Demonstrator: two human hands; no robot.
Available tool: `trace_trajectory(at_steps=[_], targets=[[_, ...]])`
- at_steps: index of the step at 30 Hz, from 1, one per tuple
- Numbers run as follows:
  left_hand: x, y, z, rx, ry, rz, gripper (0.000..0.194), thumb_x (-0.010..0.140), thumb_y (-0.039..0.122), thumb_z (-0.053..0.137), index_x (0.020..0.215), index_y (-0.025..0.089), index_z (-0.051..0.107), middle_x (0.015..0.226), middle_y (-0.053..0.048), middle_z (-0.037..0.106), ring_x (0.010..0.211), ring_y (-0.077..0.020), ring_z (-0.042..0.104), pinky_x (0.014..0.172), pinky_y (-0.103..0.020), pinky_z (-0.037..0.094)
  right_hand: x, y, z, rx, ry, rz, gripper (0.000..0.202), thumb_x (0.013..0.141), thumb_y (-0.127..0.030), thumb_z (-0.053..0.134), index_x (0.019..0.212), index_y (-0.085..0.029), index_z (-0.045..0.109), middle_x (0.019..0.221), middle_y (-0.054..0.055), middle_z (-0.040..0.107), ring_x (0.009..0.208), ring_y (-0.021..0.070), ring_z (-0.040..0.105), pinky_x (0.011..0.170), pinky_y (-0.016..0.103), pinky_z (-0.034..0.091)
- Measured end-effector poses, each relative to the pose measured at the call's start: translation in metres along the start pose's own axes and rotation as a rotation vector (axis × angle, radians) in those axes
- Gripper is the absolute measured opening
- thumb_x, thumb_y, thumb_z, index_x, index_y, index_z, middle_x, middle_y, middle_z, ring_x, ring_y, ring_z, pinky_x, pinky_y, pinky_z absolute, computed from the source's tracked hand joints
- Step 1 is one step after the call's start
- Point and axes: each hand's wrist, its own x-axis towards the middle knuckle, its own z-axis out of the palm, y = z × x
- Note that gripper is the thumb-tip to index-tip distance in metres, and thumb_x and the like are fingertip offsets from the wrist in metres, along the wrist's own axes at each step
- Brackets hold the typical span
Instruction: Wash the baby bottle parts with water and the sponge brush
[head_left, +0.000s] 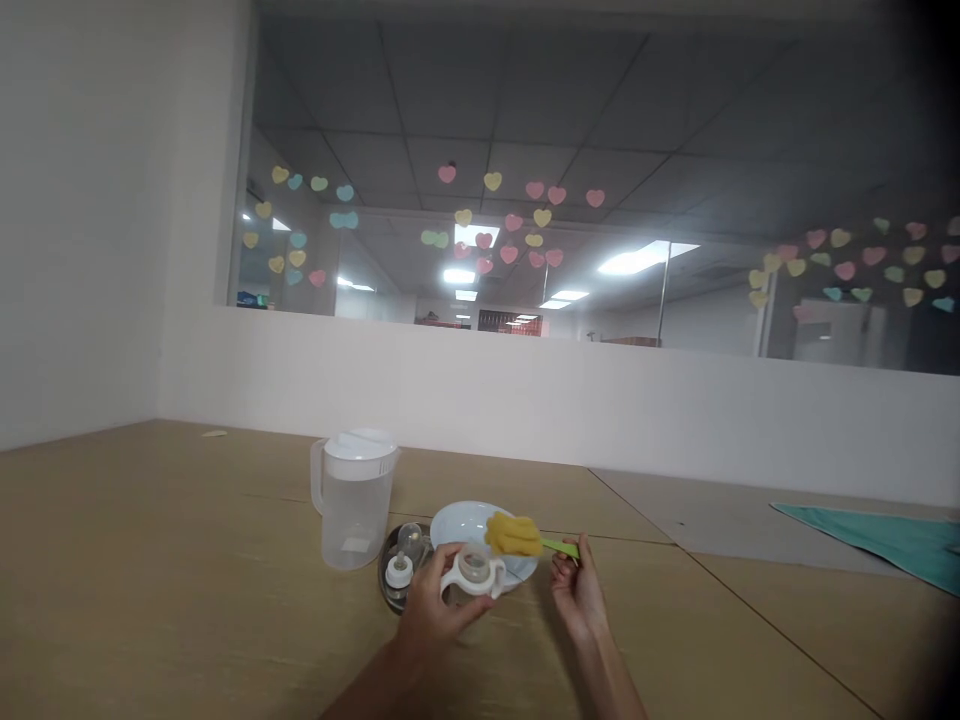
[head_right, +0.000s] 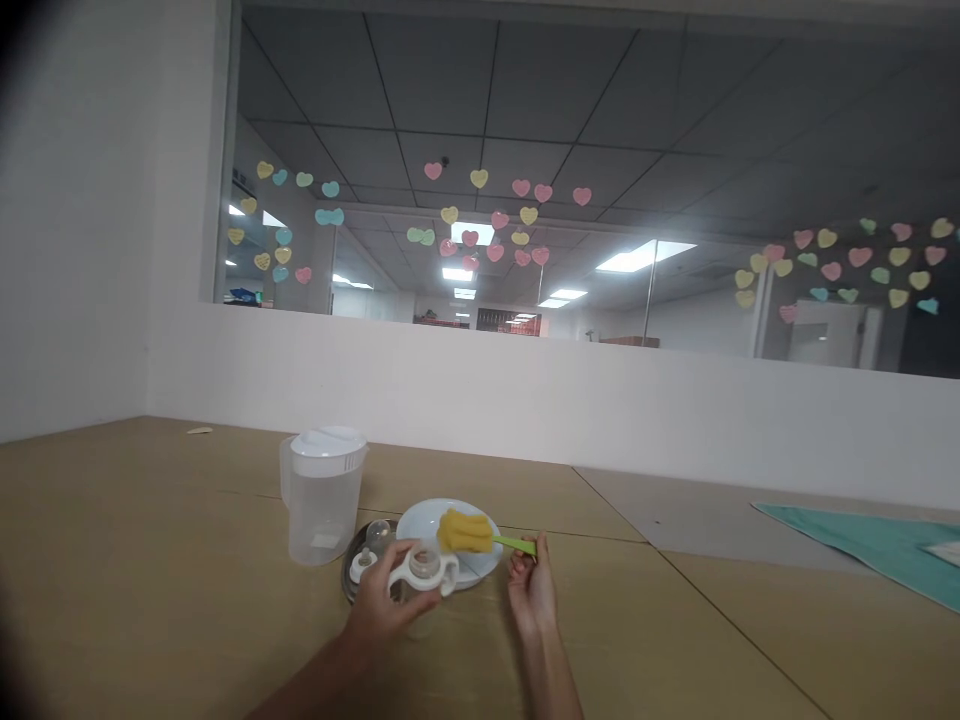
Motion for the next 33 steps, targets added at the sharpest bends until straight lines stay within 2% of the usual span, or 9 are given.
trace_trajectory(at_steps=[5, 9, 13, 17, 22, 30, 33], targets=[[0.008, -0.019, -0.01, 0.232, 0.106, 0.177, 0.051, 0.072, 0.047, 0.069, 0.113, 0.02, 0.056, 0.108, -0.009, 0.068, 0.095, -0.0228, 0.065, 0.081, -0.035, 0.055, -0.009, 0.003, 0.01, -0.061, -0.053, -0.005, 0.032, 0.069, -0.042, 0.075, 0.067, -0.017, 0.055, 0.047, -0.01, 0.045, 0.035, 0.0014, 0.037, 0.031, 0.011, 0.033], [0.011, -0.024, -0.011, 0.359, 0.155, 0.322, 0.047, 0.078, 0.046, 0.064, 0.117, 0.02, 0.056, 0.114, -0.011, 0.066, 0.104, -0.0249, 0.062, 0.086, -0.039, 0.053, -0.012, 0.003, 0.011, -0.164, -0.049, -0.061, 0.033, 0.069, -0.045, 0.074, 0.065, -0.017, 0.056, 0.046, -0.009, 0.044, 0.037, 0.0022, 0.038, 0.033, 0.011, 0.034], [0.014, -0.021, -0.015, 0.489, 0.188, 0.346, 0.04, 0.082, 0.039, 0.061, 0.118, 0.022, 0.057, 0.115, -0.01, 0.064, 0.106, -0.025, 0.06, 0.09, -0.042, 0.05, -0.015, 0.0, 0.013, -0.261, -0.055, -0.154, 0.042, 0.062, -0.055, 0.074, 0.063, -0.015, 0.06, 0.044, -0.007, 0.046, 0.039, 0.0036, 0.04, 0.034, 0.013, 0.033], [0.018, -0.023, -0.022, 0.576, 0.218, 0.337, 0.038, 0.081, 0.036, 0.063, 0.116, 0.024, 0.059, 0.111, -0.007, 0.065, 0.101, -0.0237, 0.061, 0.087, -0.04, 0.05, -0.02, 0.0, 0.016, -0.366, -0.104, -0.193, 0.053, 0.052, -0.062, 0.076, 0.065, -0.012, 0.064, 0.044, -0.003, 0.052, 0.039, 0.0046, 0.041, 0.036, 0.016, 0.034], [0.018, -0.026, -0.025, 0.668, 0.171, 0.413, 0.035, 0.082, 0.027, 0.061, 0.117, 0.026, 0.059, 0.113, -0.007, 0.065, 0.101, -0.0233, 0.061, 0.088, -0.04, 0.049, -0.025, 0.004, 0.02, -0.428, -0.179, -0.131, 0.053, 0.048, -0.059, 0.08, 0.071, -0.013, 0.065, 0.048, -0.002, 0.057, 0.038, 0.0062, 0.043, 0.036, 0.019, 0.035], [0.013, -0.018, -0.014, 0.694, 0.019, 0.517, 0.037, 0.084, 0.018, 0.054, 0.12, 0.025, 0.056, 0.121, -0.009, 0.061, 0.109, -0.0239, 0.057, 0.094, -0.043, 0.045, -0.026, 0.016, 0.02, -0.481, -0.283, -0.042, 0.05, 0.046, -0.054, 0.082, 0.069, -0.014, 0.065, 0.048, -0.002, 0.058, 0.038, 0.008, 0.047, 0.037, 0.02, 0.037], [0.015, -0.019, -0.014, 0.725, 0.014, 0.498, 0.038, 0.084, 0.018, 0.053, 0.121, 0.025, 0.055, 0.122, -0.008, 0.061, 0.11, -0.0237, 0.056, 0.095, -0.043, 0.044, -0.026, 0.017, 0.021, -0.461, -0.239, -0.065, 0.05, 0.048, -0.055, 0.081, 0.07, -0.013, 0.065, 0.047, -0.002, 0.058, 0.037, 0.0071, 0.045, 0.036, 0.019, 0.036]])
